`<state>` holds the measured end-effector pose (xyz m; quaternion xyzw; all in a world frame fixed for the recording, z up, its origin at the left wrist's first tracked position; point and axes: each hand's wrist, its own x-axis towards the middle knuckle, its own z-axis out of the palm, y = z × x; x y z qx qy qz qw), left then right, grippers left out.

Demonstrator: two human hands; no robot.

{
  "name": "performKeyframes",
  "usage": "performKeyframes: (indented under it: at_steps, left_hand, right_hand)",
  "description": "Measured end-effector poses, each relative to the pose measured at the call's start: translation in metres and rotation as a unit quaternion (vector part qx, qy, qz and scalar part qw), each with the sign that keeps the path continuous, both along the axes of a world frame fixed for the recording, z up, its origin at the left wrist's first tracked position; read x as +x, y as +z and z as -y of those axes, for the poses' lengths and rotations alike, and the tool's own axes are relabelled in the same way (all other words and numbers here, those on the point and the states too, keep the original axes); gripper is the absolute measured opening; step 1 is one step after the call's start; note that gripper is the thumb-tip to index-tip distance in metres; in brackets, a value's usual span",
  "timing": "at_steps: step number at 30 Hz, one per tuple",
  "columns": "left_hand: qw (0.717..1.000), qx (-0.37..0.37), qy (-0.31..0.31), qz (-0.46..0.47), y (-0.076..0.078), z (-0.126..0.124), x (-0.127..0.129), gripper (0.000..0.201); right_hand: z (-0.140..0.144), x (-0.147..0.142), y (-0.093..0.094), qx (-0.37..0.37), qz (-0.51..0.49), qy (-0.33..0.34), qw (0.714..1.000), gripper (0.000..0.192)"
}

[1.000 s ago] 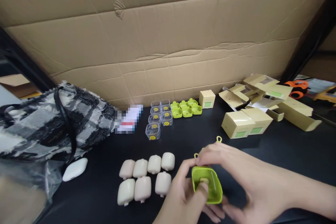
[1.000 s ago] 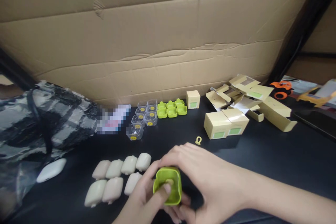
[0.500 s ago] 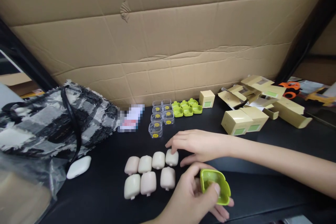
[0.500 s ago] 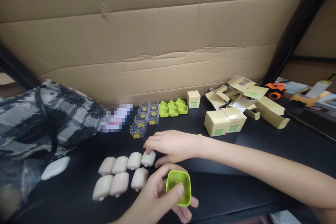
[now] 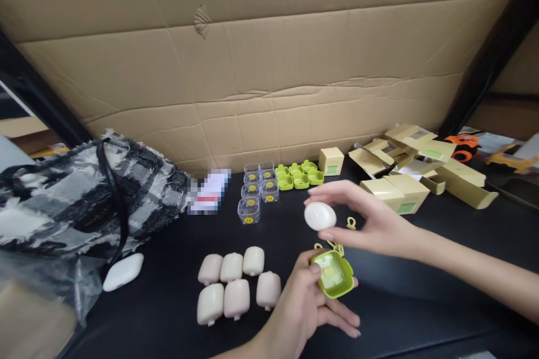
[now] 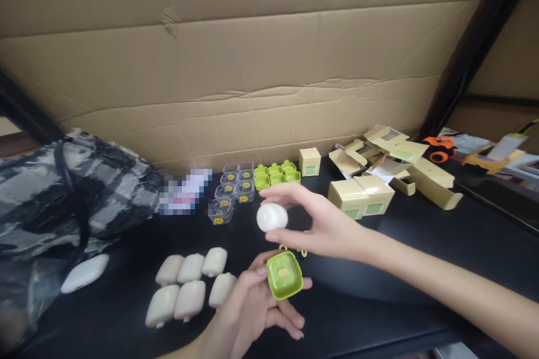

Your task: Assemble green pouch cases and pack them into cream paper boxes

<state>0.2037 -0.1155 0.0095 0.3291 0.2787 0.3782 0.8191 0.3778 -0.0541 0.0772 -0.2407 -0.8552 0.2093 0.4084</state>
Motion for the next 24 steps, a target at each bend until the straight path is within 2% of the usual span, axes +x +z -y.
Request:
performKeyframes:
  at_steps: [3, 8, 11, 16, 20, 24]
  left_hand:
    - [0.999, -0.021, 0.001, 0.043, 0.002, 0.0, -0.001, 0.044]
    - [0.998, -0.039, -0.008, 0.058, 0.007, -0.002, 0.0, 0.04]
    - [0.997, -0.046, -0.023, 0.06, 0.008, -0.004, 0.001, 0.046]
    - [0.996, -0.063, -0.016, 0.064, 0.009, -0.004, 0.001, 0.043]
    - [0.995, -0.049, -0.023, 0.083, 0.009, -0.003, 0.0, 0.038]
    - [0.993, -0.013, -0.051, 0.107, 0.01, -0.003, 0.0, 0.034]
  right_hand:
    - [0.018, 0.008, -0.008, -0.005, -0.033, 0.015, 0.999, 0.043]
    - [0.035, 0.005, -0.011, 0.046, 0.038, 0.042, 0.997, 0.041]
    - [0.035, 0.003, -0.013, 0.083, 0.066, 0.028, 0.994, 0.038]
    - [0.034, 0.001, -0.021, 0.138, 0.12, -0.005, 0.983, 0.037]
    - [0.036, -0.002, -0.025, 0.145, 0.133, -0.029, 0.98, 0.034]
    - [0.039, -0.004, -0.028, 0.139, 0.125, -0.031, 0.982, 0.039]
